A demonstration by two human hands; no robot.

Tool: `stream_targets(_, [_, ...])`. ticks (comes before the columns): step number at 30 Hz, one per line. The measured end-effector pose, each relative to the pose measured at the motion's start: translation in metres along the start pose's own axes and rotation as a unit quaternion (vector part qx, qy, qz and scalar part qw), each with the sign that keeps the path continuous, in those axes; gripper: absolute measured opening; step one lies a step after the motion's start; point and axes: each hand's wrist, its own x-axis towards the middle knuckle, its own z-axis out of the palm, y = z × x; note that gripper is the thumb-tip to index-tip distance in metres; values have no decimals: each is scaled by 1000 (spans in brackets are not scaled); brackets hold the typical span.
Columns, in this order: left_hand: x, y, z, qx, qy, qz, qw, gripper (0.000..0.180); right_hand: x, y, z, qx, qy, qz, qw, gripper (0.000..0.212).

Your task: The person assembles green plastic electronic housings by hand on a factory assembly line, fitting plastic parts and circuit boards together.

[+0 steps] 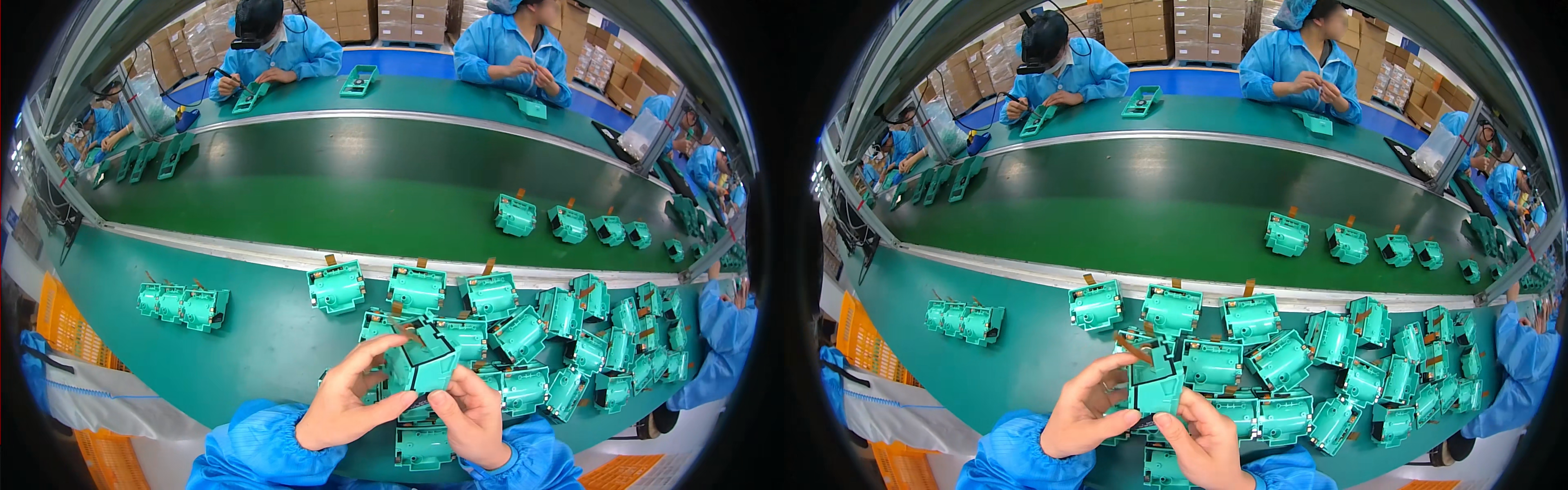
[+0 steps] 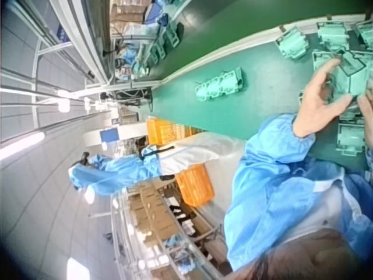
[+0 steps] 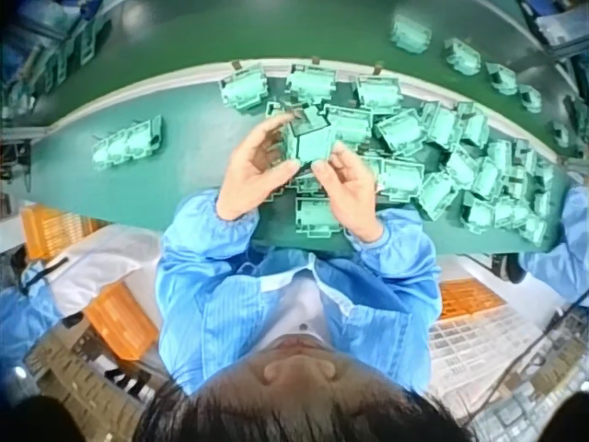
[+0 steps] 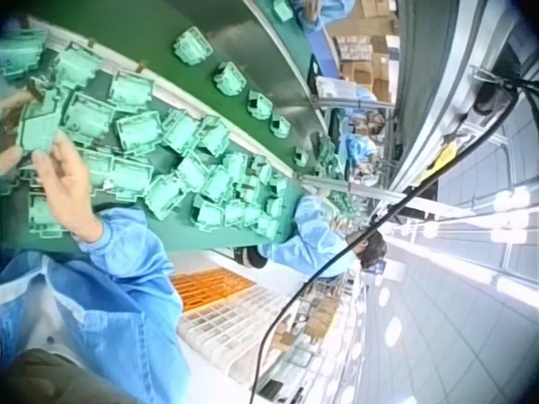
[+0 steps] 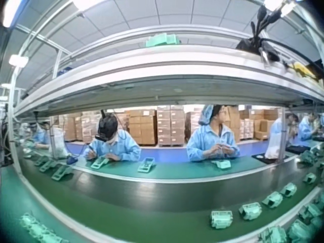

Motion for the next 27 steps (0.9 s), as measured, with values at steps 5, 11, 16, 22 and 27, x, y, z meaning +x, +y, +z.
stream_targets(5, [3, -9, 0, 49, 6, 10, 999, 48, -1, 4, -10, -59, -24, 8, 998, 32])
stream_targets(11, [4, -1, 1, 8, -6, -8, 1000, 51, -1, -5, -4, -54, -5, -2, 999, 32])
stream_targets(16, [5, -7, -17, -299, -49, -49, 952, 54, 3, -9, -6, -261, -18, -239, 935, 32])
stream_targets(22, [3, -19, -24, -712, -136, -187, 663, 65, 4, -8, -7, -285, -39, -209, 934, 48])
stream_targets(27, [4, -9, -18, -726, -153, -170, 648, 62, 5, -13, -4, -367, -72, -228, 899, 54])
